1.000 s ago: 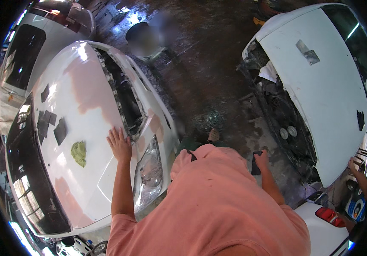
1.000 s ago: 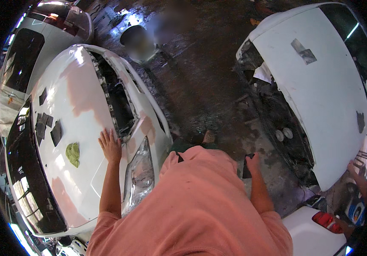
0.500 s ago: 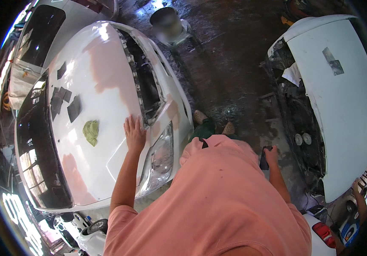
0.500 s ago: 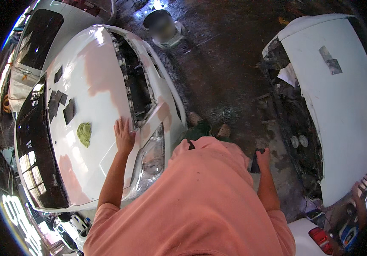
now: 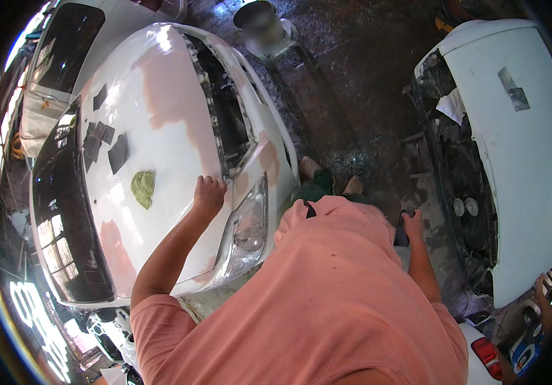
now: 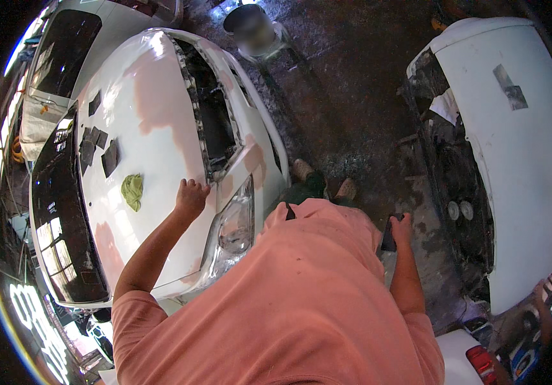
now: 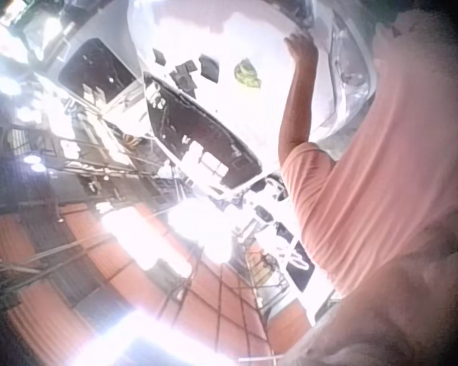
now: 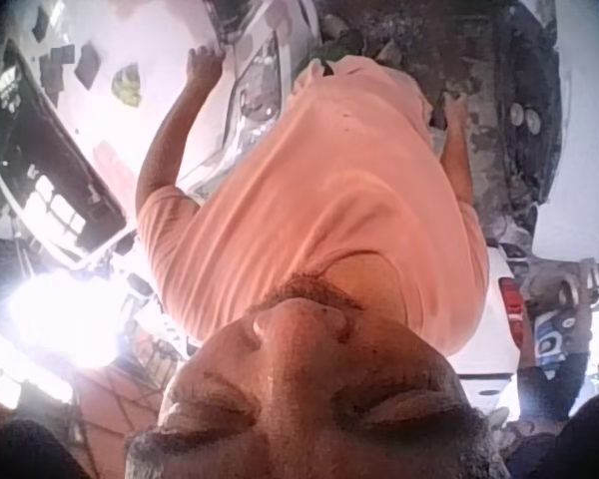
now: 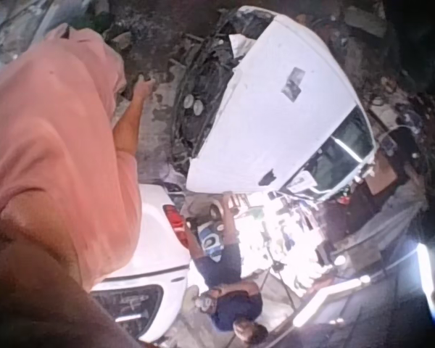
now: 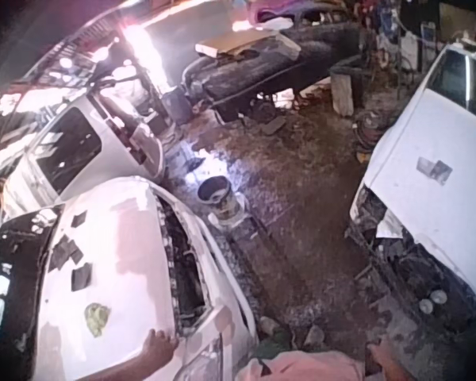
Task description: The person sands the front hood and bumper of a white car using sandpaper and water from a bucket, then wipes the surface with a cloth.
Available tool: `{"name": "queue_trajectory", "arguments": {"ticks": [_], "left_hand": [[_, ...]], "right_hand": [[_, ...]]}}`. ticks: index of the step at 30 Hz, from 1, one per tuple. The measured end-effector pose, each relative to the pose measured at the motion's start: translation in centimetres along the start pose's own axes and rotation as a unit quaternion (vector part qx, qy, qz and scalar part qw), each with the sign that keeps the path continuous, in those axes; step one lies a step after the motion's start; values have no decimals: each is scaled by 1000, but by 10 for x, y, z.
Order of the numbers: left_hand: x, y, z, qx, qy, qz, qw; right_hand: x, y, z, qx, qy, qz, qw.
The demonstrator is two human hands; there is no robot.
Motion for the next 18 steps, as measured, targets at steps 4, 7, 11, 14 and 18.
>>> {"name": "queue_trajectory", "arguments": {"ticks": [4,7,11,14,18], "left_hand": [[2,-2,4,18,10,-4,1000],[3,0,4,15,-10,-17,1000],[8,4,6,14,-36,-29,999],[11,7,1,-15,-43,-23,999],[14,3,-8,-44,-55,-30,997]], "right_hand": [[-34,-15,-16,-20,23,33,999],[-31,-4,-13,12,-22,3,1000],[-48,-8,-15,-23,-6,20,1000],[-46,-6,-12,-4,-25,10,1000],[-16,11,-2,47,-59,-47,996]]}}
Point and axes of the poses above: each hand's wrist, its own y-axis away from the middle knuckle, its own z-axis out of the back of the hand, x = y × z, the point moved 6 cm from there along -y, towards the middle knuckle, and after that the axes turned 1 degree about -y, right-handed, at the moved point
